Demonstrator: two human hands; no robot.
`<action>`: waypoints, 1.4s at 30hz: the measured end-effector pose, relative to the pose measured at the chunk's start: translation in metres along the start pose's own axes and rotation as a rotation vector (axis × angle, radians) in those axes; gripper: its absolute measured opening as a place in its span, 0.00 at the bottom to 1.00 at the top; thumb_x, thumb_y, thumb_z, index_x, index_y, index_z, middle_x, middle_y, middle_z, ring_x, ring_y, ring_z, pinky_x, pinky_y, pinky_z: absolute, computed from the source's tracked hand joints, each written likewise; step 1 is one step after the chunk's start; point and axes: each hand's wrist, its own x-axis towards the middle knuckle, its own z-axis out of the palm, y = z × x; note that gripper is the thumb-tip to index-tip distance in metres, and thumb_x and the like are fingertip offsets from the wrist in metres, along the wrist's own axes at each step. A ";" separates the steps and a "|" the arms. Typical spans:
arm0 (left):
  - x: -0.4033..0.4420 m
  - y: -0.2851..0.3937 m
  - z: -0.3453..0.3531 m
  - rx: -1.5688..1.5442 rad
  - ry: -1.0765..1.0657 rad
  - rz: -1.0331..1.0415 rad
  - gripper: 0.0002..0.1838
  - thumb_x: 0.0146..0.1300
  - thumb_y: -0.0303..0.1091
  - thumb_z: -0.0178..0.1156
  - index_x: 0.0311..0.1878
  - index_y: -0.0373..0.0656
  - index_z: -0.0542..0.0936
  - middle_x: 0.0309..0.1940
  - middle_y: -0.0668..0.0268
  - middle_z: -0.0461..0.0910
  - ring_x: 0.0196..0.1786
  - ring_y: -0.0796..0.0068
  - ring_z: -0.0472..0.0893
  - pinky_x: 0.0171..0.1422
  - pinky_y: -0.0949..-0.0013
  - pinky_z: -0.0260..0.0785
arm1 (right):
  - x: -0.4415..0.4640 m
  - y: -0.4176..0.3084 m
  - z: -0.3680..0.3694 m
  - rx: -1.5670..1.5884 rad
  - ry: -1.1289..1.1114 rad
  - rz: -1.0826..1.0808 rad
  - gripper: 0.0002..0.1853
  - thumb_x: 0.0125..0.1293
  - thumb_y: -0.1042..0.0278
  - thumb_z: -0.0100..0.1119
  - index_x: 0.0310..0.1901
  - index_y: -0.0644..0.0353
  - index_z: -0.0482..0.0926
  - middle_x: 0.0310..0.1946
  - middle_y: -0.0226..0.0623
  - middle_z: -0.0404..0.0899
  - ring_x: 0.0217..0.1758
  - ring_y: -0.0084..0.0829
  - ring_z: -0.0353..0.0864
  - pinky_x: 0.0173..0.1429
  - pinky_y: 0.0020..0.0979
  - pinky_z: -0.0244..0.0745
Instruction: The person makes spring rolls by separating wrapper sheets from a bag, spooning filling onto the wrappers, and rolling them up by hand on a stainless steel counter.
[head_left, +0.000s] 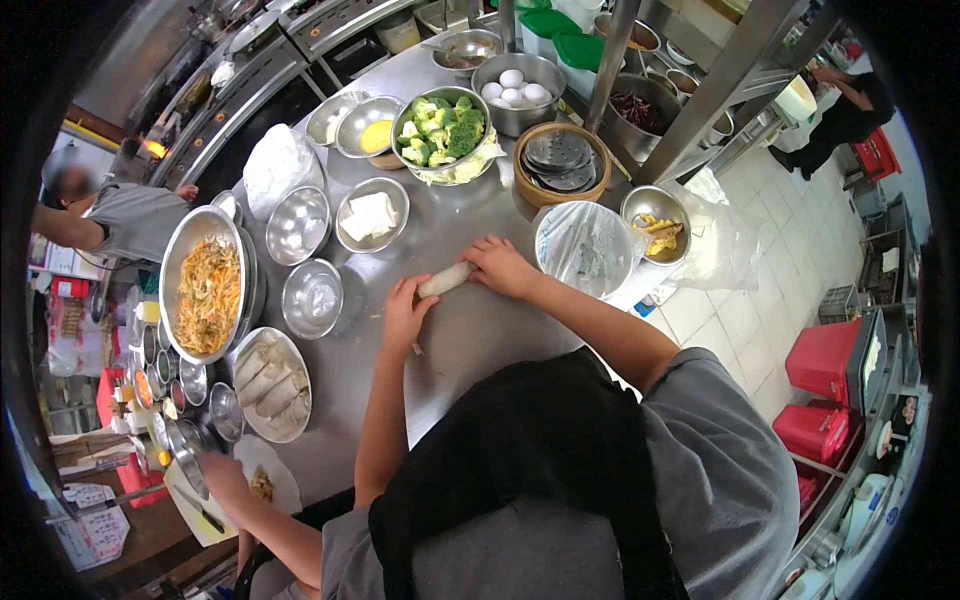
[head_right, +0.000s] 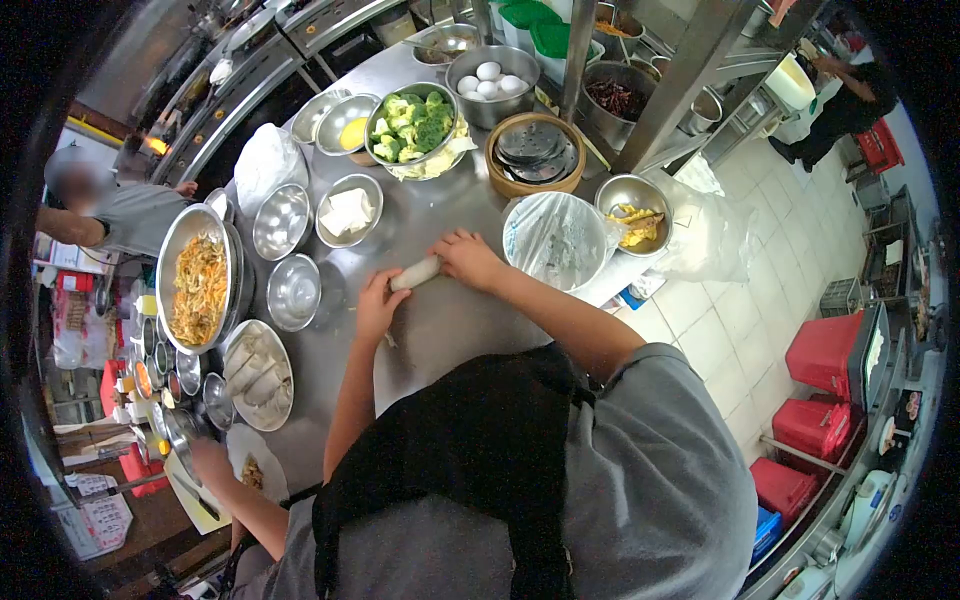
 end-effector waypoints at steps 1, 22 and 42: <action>-0.002 -0.004 -0.001 -0.062 -0.045 -0.033 0.21 0.59 0.29 0.71 0.56 0.40 0.80 0.54 0.55 0.79 0.57 0.52 0.79 0.61 0.56 0.72 | -0.003 -0.001 -0.002 -0.025 -0.046 -0.008 0.19 0.64 0.65 0.66 0.58 0.49 0.79 0.56 0.36 0.75 0.64 0.45 0.71 0.67 0.50 0.67; 0.012 0.022 0.007 0.399 0.217 0.288 0.28 0.55 0.32 0.72 0.61 0.48 0.78 0.55 0.63 0.79 0.59 0.57 0.77 0.64 0.56 0.66 | 0.001 -0.013 0.000 -0.012 0.132 -0.015 0.31 0.60 0.66 0.70 0.66 0.49 0.73 0.61 0.35 0.73 0.65 0.44 0.69 0.67 0.49 0.66; -0.004 0.036 0.016 0.466 0.162 0.244 0.33 0.52 0.45 0.75 0.61 0.47 0.78 0.58 0.64 0.77 0.63 0.58 0.74 0.68 0.53 0.61 | -0.010 -0.017 -0.001 -0.049 0.118 -0.150 0.32 0.54 0.61 0.75 0.62 0.49 0.75 0.60 0.34 0.72 0.67 0.43 0.68 0.65 0.50 0.66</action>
